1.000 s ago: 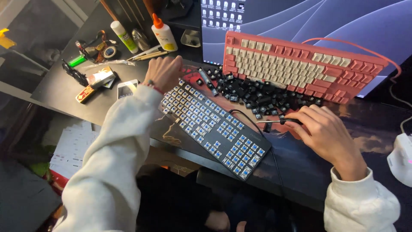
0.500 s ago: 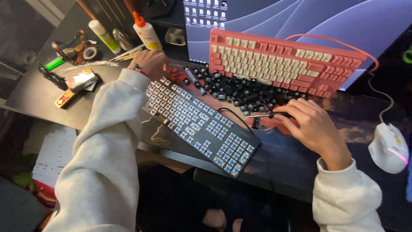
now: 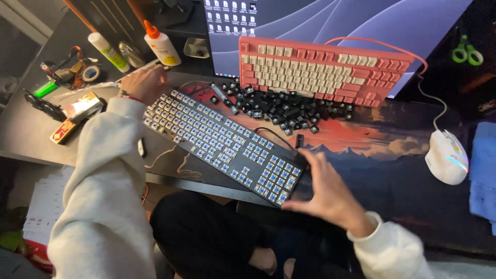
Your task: Removing mechanical switches from a keyboard PCB using a switch puller tool
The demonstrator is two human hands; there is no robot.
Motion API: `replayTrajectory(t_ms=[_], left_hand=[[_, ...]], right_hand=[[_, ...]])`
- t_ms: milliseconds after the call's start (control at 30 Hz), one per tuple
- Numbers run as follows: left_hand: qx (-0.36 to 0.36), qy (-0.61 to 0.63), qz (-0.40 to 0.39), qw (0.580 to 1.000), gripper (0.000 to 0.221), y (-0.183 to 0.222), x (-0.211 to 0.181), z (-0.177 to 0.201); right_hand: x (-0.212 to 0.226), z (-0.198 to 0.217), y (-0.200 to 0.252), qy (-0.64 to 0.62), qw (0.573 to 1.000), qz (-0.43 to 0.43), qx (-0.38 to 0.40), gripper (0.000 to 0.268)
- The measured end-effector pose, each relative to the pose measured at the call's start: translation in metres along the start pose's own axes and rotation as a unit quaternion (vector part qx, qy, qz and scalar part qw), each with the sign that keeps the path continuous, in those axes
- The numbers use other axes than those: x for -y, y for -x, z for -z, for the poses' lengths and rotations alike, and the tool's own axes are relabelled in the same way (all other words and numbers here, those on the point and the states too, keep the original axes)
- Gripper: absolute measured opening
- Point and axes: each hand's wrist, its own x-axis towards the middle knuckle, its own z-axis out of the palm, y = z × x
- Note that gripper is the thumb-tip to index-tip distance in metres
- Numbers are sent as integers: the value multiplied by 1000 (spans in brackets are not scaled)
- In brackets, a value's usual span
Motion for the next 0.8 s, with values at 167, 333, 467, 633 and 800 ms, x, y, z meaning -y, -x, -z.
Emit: replayTrajectory(t_ms=[167, 333, 467, 633, 800], left_hand=[[37, 36, 26, 998, 34, 8, 0, 7], [62, 102, 40, 992, 36, 22, -7, 18], [78, 153, -2, 985, 30, 44, -9, 22], [86, 198, -48, 975, 33, 67, -8, 12], [167, 208, -46, 963, 30, 94, -24, 23]], right_hand=[[-16, -59, 25, 83, 993, 47, -71, 167], [-25, -56, 33, 68, 992, 44, -95, 156], [-51, -32, 47, 51, 997, 18, -62, 152], [-79, -1, 65, 38, 997, -2, -65, 156], [-103, 9, 81, -31, 993, -45, -102, 160]])
